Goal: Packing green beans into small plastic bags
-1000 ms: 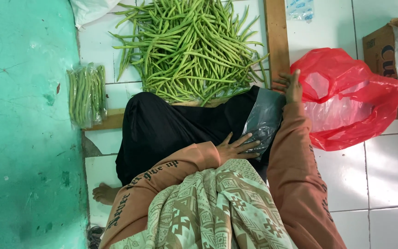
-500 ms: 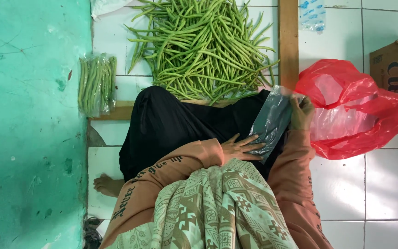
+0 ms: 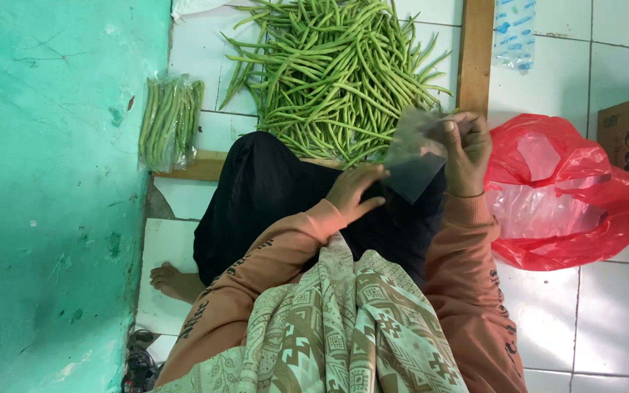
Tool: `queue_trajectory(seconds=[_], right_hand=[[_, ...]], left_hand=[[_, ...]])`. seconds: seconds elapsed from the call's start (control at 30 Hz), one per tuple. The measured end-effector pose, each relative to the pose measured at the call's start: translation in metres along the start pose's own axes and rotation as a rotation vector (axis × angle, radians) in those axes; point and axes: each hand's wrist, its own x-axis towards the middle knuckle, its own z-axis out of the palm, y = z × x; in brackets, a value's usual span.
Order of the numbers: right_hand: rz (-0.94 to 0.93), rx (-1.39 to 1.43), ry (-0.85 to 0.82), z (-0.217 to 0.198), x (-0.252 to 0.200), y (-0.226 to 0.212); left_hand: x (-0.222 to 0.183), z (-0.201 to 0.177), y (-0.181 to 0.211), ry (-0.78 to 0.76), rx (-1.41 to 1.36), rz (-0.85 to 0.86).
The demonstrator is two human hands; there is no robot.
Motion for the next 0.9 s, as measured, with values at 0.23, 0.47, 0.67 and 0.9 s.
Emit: queue_trajectory(seconds=[0.23, 0.47, 0.67, 0.9], right_hand=[[0.017, 0.074, -0.219, 0.042, -0.02, 0.039], [0.122, 0.055, -0.323, 0.055, -0.026, 0.101], [0.153, -0.334, -0.232, 0.002, 0.0, 0.184], [0.196, -0.866, -0.192, -0.021, 0.035, 0.21]], left_hand=[[0.024, -0.073, 0.019, 0.303, -0.42, -0.139], [0.017, -0.061, -0.048, 0.491, -0.651, -0.412], [0.02, -0.079, -0.079, 0.804, -0.702, -0.423], [0.029, -0.084, -0.07, 0.906, -0.737, -0.503]])
